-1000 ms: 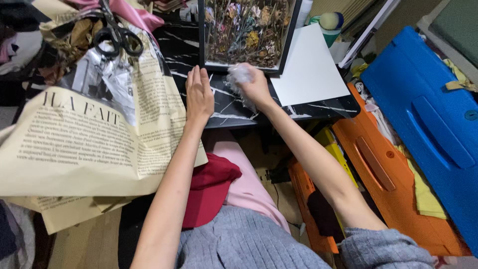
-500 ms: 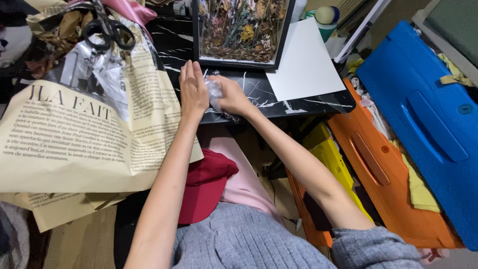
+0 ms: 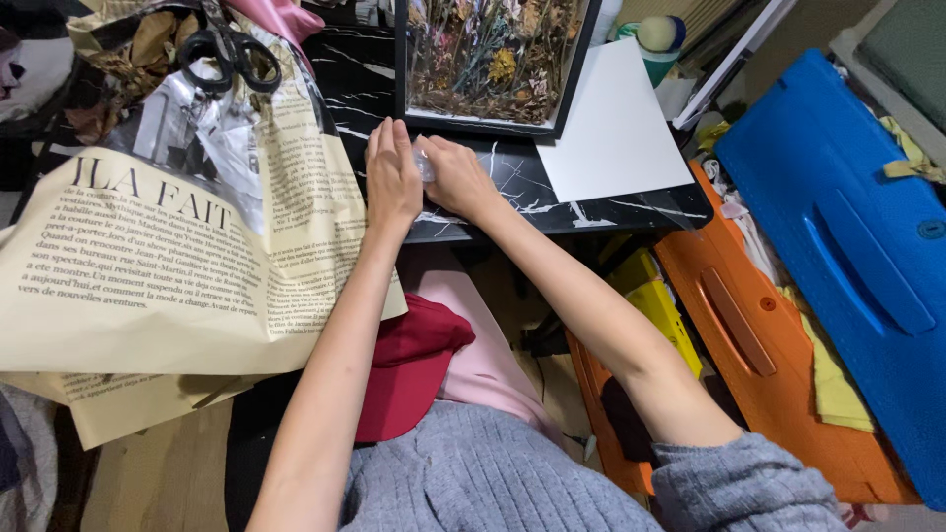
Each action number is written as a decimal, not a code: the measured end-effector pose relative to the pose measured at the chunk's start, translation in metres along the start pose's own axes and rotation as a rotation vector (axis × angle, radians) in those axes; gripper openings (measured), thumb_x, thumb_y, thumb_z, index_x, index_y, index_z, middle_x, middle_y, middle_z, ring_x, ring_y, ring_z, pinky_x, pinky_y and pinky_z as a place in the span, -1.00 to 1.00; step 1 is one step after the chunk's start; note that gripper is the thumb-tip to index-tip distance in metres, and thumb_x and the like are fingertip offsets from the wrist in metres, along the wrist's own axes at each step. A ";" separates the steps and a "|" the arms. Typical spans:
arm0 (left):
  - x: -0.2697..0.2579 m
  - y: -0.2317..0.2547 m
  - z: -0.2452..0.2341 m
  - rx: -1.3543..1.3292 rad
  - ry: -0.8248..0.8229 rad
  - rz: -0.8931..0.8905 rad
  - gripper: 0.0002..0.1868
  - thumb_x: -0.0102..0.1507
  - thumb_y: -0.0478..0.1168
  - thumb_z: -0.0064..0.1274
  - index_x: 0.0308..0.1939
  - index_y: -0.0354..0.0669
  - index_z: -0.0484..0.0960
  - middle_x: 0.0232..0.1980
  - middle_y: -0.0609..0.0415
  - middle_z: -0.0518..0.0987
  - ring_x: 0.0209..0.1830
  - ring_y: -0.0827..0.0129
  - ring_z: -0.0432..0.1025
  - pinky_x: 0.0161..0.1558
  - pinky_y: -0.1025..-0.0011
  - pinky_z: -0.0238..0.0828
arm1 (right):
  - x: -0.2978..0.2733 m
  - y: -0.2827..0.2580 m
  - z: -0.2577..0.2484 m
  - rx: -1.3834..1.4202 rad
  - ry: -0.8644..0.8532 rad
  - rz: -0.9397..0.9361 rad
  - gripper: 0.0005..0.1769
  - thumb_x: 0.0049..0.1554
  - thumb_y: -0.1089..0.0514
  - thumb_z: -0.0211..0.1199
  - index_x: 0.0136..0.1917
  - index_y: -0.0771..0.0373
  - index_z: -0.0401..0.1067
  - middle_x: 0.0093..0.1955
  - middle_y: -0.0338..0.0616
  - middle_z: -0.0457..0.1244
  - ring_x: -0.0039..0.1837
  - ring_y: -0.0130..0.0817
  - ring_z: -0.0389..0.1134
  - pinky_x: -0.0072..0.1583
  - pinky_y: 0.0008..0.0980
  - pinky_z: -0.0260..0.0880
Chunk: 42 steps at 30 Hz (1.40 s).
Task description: The person assembles a shadow box frame containing dried flowers. They place a white backing board into the frame, close the frame, and then reposition the frame and other items on the desk.
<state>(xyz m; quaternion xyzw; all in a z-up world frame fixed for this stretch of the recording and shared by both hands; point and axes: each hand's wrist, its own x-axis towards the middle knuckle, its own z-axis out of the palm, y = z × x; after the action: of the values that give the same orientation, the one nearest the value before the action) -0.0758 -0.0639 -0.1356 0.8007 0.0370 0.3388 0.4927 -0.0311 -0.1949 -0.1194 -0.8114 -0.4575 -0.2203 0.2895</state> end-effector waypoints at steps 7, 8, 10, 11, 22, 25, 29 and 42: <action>0.000 -0.001 0.003 0.026 -0.001 -0.004 -0.10 0.48 0.25 -0.64 0.35 -0.64 0.33 0.44 -0.49 0.31 0.48 -0.25 0.16 0.49 0.14 0.02 | 0.001 -0.002 0.000 -0.193 -0.057 0.107 -0.86 -0.07 0.21 0.33 -0.20 0.26 0.52 -0.24 0.11 0.37 -0.13 0.18 0.41 -0.04 0.06 0.41; 0.000 -0.002 0.003 0.032 0.004 -0.005 -0.09 0.48 0.26 -0.63 0.35 -0.64 0.33 0.44 -0.50 0.30 0.48 -0.25 0.16 0.49 0.14 0.01 | 0.003 -0.002 0.000 -0.193 -0.084 0.128 -0.90 -0.05 0.18 0.33 -0.22 0.23 0.54 -0.26 0.14 0.37 -0.13 0.18 0.42 -0.02 0.06 0.42; 0.000 -0.002 0.002 0.045 -0.011 -0.007 -0.11 0.50 0.23 -0.65 0.36 -0.64 0.31 0.44 -0.51 0.29 0.50 -0.25 0.14 0.50 0.14 -0.01 | 0.006 -0.002 -0.001 -0.172 -0.101 0.152 -0.89 -0.05 0.14 0.33 -0.25 0.20 0.58 -0.30 0.18 0.36 -0.16 0.18 0.42 -0.02 0.05 0.43; 0.001 -0.001 0.000 0.053 -0.017 -0.007 -0.12 0.52 0.22 -0.66 0.36 -0.64 0.31 0.44 -0.51 0.29 0.51 -0.25 0.13 0.50 0.14 -0.02 | 0.008 -0.001 -0.001 -0.149 -0.090 0.155 -0.87 -0.08 0.12 0.34 -0.25 0.19 0.59 -0.31 0.20 0.36 -0.18 0.19 0.42 -0.03 0.05 0.43; -0.001 0.018 -0.007 0.045 -0.037 0.070 -0.21 0.51 0.16 -0.56 0.29 -0.60 0.42 0.35 -0.46 0.41 0.39 -0.25 0.27 0.42 0.13 0.14 | 0.041 0.051 0.006 0.555 0.440 0.755 -0.70 -0.03 0.00 0.44 -0.33 0.28 0.51 -0.44 -0.19 0.32 -0.36 -0.31 0.34 -0.25 -0.21 0.33; -0.003 0.015 -0.004 0.034 -0.041 0.062 -0.27 0.53 0.10 -0.54 0.28 -0.58 0.44 0.33 -0.45 0.43 0.38 -0.24 0.29 0.42 0.13 0.17 | 0.052 0.077 0.009 0.986 0.487 0.939 -0.72 0.05 0.00 0.42 -0.22 0.24 0.46 -0.44 -0.33 0.20 -0.43 -0.43 0.18 -0.37 -0.26 0.13; -0.007 0.013 -0.003 0.077 -0.076 0.045 -0.37 0.47 0.05 -0.30 0.27 -0.53 0.47 0.30 -0.41 0.47 0.35 -0.20 0.34 0.39 0.15 0.23 | 0.052 0.104 0.009 1.261 0.464 1.016 -0.67 0.10 -0.15 0.32 -0.06 0.13 0.53 -0.43 -0.36 0.21 -0.45 -0.46 0.20 -0.40 -0.34 0.16; -0.063 0.034 0.013 0.545 -0.466 0.359 -0.24 0.40 0.17 -0.21 0.42 -0.45 0.29 0.48 -0.39 0.25 0.52 -0.14 0.10 0.47 0.11 -0.04 | 0.047 0.096 0.005 1.336 0.431 1.099 -0.67 0.17 -0.14 0.26 0.02 0.12 0.47 -0.32 -0.41 0.25 -0.40 -0.50 0.21 -0.33 -0.36 0.19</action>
<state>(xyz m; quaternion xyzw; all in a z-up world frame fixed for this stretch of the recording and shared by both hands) -0.1257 -0.1154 -0.1435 0.9512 -0.1277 0.2063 0.1906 0.0757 -0.2019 -0.1197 -0.5190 0.0278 0.1148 0.8466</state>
